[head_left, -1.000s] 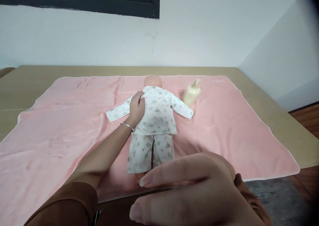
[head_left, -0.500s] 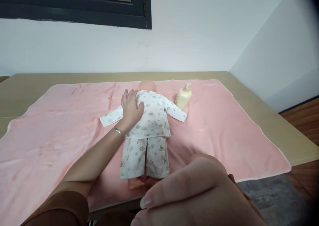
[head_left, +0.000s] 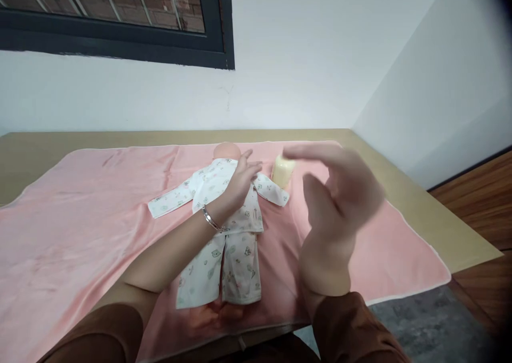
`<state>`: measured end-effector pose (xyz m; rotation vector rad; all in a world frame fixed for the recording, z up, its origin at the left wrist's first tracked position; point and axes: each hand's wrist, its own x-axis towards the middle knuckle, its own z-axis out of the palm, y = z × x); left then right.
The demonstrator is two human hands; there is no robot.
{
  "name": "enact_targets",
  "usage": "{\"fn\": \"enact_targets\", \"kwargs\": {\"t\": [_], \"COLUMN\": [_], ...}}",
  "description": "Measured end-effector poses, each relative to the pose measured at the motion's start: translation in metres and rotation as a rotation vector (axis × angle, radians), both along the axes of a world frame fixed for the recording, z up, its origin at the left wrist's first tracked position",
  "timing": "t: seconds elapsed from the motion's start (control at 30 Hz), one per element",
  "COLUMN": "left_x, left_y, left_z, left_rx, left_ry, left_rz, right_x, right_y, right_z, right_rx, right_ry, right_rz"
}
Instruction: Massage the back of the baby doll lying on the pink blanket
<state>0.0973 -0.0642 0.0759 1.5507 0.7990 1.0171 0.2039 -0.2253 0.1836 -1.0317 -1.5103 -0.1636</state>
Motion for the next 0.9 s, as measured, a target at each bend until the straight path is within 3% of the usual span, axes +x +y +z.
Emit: {"fn": "enact_targets", "kwargs": {"t": [0.1,0.17,0.23,0.33,0.43,0.6,0.77,0.83,0.9], "left_x": [0.016,0.025,0.032,0.041,0.047,0.044,0.009,-0.011,-0.032], "left_y": [-0.001,-0.003,-0.006,-0.008,-0.004,0.001,-0.014,-0.022,-0.03], "left_z": [0.011,0.018,0.023,0.028,0.027,0.024,0.03,0.033,0.039], "left_rx": [-0.47,-0.649,-0.751,-0.854,-0.913,-0.972,-1.032,-1.059,-1.075], "left_ry": [-0.195,-0.269,-0.334,-0.433,-0.53,-0.6,-0.584,-0.55,-0.505], "left_rz": [-0.214,-0.261,-0.276,-0.3,-0.344,-0.382,-0.385,-0.386,-0.384], "right_x": [0.034,0.054,0.067,0.071,0.065,0.056,0.046,0.037,0.023], "right_y": [0.055,0.086,0.109,0.126,0.13,0.13,0.132,0.129,0.122], "right_z": [-0.015,-0.03,-0.043,-0.056,-0.06,-0.06,-0.059,-0.056,-0.052], "right_rx": [-0.155,-0.289,-0.49,-0.737,-0.847,-0.861,-0.837,-0.726,-0.538], "right_ry": [0.129,0.193,0.217,0.08,-0.059,-0.217,-0.229,-0.162,-0.077], "right_rz": [-0.119,-0.151,-0.208,-0.258,-0.304,-0.358,-0.463,-0.437,-0.32]}}
